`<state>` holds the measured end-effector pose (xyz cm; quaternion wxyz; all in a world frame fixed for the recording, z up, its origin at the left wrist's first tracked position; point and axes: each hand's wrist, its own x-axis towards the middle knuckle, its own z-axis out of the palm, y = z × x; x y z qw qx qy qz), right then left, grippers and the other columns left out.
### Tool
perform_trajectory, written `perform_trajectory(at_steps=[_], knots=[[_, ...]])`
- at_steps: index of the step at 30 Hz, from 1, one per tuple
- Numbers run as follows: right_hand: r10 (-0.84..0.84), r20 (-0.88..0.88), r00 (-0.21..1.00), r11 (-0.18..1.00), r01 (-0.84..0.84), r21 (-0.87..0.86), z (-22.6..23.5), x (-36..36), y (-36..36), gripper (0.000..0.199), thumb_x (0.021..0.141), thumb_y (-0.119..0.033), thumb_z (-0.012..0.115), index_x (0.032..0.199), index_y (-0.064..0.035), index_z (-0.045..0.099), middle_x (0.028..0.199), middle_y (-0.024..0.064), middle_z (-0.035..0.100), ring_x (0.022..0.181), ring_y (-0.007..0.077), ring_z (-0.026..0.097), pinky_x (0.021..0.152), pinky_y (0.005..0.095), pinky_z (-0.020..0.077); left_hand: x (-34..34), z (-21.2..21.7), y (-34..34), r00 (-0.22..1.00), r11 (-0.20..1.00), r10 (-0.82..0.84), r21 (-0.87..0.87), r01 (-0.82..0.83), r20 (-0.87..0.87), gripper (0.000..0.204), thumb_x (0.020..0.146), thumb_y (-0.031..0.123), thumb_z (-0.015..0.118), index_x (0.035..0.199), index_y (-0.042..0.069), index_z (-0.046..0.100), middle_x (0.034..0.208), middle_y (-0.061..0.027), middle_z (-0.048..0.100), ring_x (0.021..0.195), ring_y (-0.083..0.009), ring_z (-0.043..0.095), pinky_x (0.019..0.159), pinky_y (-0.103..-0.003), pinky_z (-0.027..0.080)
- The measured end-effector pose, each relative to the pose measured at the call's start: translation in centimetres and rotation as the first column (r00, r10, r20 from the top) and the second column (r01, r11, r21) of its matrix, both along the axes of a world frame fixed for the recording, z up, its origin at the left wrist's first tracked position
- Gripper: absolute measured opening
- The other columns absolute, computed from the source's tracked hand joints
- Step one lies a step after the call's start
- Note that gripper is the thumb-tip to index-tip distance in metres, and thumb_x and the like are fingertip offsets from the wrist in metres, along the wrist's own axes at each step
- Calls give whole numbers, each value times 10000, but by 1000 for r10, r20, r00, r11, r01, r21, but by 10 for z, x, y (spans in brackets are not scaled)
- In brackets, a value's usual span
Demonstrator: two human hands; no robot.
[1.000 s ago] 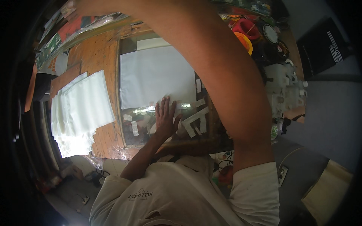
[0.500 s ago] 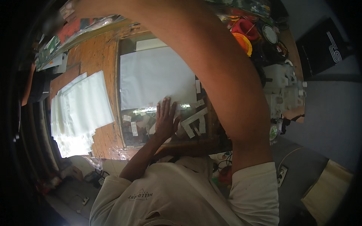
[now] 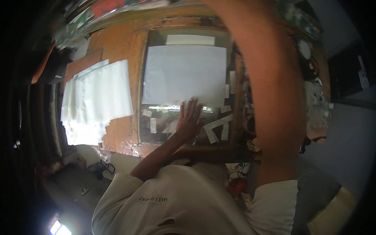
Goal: The person performs screen printing on white bags by placing a bag on the base, lowering a screen, and using a squeegee to spread orange ink across the stencil.
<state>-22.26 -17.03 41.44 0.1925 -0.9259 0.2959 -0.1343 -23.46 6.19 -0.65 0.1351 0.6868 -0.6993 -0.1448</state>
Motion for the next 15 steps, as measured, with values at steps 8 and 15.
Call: perform_trajectory(at_steps=[8,15], knots=[[-262,-62,963,961,267,73,4,28,11,347,1061,-301,522,933,-41,714,779,88,751,715,243,750,641,449,566,-1,-11,3,998,1000,-10,-15,11,58,683,1028,471,505,1546,44,382,1664,-220,223,1576,-358,135,1253,-596,128],[-115,127,985,964,142,-225,-21,13,-13,341,981,-382,636,1141,-98,737,942,187,751,882,403,721,805,456,541,1,-11,5,997,999,-37,15,37,64,664,1036,449,497,1550,45,378,1663,-229,221,1577,-361,139,1233,-636,132]])
